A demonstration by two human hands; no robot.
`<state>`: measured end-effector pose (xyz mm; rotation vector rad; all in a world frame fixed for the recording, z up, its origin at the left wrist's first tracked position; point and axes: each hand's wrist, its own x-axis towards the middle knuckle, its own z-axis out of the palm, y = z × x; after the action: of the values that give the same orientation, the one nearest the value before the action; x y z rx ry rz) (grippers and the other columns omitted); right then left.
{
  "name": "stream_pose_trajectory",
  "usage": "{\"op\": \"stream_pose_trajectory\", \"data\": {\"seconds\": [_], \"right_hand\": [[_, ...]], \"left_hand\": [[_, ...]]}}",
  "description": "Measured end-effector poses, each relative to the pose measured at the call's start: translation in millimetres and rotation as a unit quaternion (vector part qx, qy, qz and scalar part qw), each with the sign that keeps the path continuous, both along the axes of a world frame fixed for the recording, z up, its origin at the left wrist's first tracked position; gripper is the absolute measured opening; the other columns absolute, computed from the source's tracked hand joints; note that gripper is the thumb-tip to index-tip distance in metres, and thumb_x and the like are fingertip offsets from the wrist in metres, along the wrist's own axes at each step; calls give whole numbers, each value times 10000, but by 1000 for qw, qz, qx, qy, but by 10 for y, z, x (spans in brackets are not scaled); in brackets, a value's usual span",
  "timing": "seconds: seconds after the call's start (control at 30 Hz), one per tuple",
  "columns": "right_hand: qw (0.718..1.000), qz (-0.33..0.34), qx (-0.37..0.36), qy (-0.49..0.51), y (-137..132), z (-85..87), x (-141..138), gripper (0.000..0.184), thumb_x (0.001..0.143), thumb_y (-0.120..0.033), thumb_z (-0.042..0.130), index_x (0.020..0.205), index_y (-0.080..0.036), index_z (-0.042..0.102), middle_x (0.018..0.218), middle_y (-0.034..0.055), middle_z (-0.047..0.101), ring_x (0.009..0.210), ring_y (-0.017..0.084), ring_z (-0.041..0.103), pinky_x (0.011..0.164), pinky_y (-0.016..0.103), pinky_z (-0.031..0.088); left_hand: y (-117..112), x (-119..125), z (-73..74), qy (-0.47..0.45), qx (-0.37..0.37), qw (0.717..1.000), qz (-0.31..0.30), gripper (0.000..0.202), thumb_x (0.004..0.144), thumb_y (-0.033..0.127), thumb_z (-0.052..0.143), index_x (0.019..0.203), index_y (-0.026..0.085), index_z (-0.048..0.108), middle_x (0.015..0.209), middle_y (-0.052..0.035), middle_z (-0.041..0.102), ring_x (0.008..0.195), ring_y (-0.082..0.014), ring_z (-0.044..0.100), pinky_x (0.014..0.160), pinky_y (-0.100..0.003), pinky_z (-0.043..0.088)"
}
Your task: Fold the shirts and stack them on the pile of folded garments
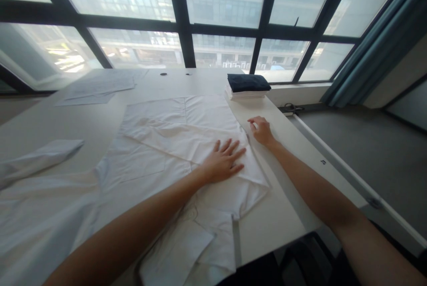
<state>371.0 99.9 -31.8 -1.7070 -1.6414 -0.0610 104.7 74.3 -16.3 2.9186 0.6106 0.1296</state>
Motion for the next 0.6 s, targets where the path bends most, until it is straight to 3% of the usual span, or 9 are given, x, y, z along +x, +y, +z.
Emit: {"op": "stream_pose_trajectory", "data": {"seconds": [0.07, 0.17, 0.3, 0.43, 0.53, 0.6], "right_hand": [[997, 73, 11, -10, -24, 15, -79, 325, 920, -185, 511, 1141, -195, 749, 1192, 124, 729, 1168, 275, 619, 1088, 428, 444], [985, 154, -51, -49, -39, -1, -248, 364, 944, -219, 549, 1262, -217, 726, 1412, 115, 662, 1362, 275, 543, 1183, 451, 374], [981, 116, -140, -68, -25, -53, -337, 418, 997, -239, 511, 1384, -263, 667, 1577, 93, 525, 1503, 328, 403, 1216, 603, 278], [981, 115, -146, -53, 0, -113, -280, 445, 1007, -218, 474, 1411, -286, 648, 1592, 74, 502, 1509, 327, 398, 1219, 641, 247], [984, 119, -128, -31, 22, -170, -238, 434, 987, -219, 484, 1366, -291, 684, 1559, 80, 543, 1490, 330, 428, 1216, 631, 262], [987, 128, -96, -10, 32, -196, -214, 406, 958, -220, 504, 1290, -266, 734, 1502, 107, 601, 1445, 332, 485, 1206, 594, 306]], "left_hand": [[1, 4, -1, -2, 0, 1000, 0, 660, 1055, 614, 321, 1644, 317, 296, 1737, -108, 187, 1597, -396, 138, 1222, -720, 112], [-4, 3, 5, -6, -3, 1000, -2, 666, 1053, 610, 335, 1644, 305, 296, 1734, -120, 195, 1597, -394, 142, 1219, -722, 124], [-31, -5, 40, 3, -19, 1000, 6, 659, 1046, 620, 358, 1634, 324, 314, 1733, -106, 207, 1602, -372, 136, 1236, -690, 128], [45, -12, 135, 9, -64, 998, -10, 633, 1033, 596, 435, 1602, 322, 384, 1723, -96, 240, 1596, -360, 177, 1238, -675, 167], [308, -103, 289, -34, -122, 992, -25, 528, 1033, 472, 496, 1517, 264, 518, 1611, -89, 481, 1487, -270, 449, 1230, -482, 333], [579, -279, 424, -82, -132, 987, 35, 467, 1033, 390, 494, 1464, 230, 573, 1485, -80, 621, 1329, -213, 606, 1150, -358, 440]]}}
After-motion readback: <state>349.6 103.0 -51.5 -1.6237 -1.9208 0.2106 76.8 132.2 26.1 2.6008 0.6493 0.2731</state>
